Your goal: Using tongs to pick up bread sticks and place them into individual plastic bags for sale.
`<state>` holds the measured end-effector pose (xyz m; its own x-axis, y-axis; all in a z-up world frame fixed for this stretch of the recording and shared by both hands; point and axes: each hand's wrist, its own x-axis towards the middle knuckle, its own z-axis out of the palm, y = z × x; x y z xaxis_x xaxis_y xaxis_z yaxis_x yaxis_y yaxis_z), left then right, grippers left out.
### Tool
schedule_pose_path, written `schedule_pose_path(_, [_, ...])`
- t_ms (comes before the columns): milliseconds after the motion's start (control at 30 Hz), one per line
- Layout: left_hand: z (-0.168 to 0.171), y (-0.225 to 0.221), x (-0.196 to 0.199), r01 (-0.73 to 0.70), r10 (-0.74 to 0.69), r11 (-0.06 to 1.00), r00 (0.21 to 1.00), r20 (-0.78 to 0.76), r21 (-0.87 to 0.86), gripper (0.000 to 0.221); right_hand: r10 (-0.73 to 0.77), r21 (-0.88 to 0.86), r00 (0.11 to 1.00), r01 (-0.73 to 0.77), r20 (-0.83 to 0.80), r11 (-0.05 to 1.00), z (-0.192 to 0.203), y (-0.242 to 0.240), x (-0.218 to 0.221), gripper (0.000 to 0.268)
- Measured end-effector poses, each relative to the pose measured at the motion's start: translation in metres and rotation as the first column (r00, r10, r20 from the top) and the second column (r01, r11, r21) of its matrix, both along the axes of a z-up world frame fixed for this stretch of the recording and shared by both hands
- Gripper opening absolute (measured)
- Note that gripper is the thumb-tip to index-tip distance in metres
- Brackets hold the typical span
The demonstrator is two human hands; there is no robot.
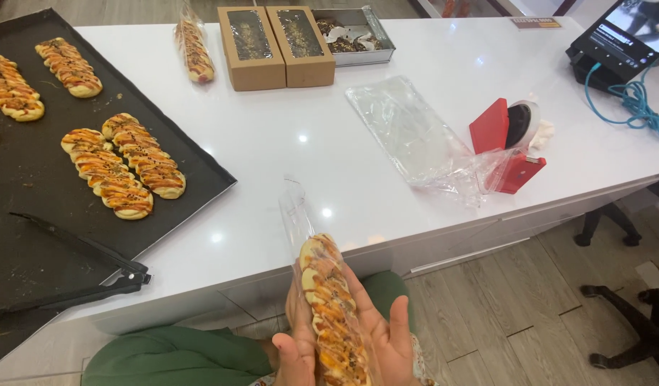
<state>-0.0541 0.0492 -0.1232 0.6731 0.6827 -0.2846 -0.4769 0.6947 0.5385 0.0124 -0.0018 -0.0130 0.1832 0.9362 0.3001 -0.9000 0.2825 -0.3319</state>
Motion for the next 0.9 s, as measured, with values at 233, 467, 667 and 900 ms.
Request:
schedule_pose_path(233, [0.082,0.004,-0.009,-0.09,0.088,0.995,0.994,0.057,0.033,0.094,0.079,-0.127,0.906,-0.143,-0.415,0.981,-0.021,-0.009,0.012,0.083])
schedule_pose_path(467, [0.111,0.033,-0.02,-0.06,0.045,0.995,0.983,-0.177,-0.078,0.064,0.116,-0.109,0.837,-0.205,-0.534,0.973,-0.028,-0.011,0.009,0.085])
schedule_pose_path(667, [0.105,0.052,-0.024,0.011,0.064,0.973,0.947,-0.316,0.23,0.054,0.074,-0.17,0.897,-0.164,-0.437,0.972,-0.034,-0.013,0.008,0.083])
schedule_pose_path(900, [0.104,0.061,-0.029,-0.046,0.127,0.923,0.974,-0.189,0.382,0.078,0.001,-0.218,0.942,-0.079,-0.335,0.973,-0.026,-0.007,0.002,0.085])
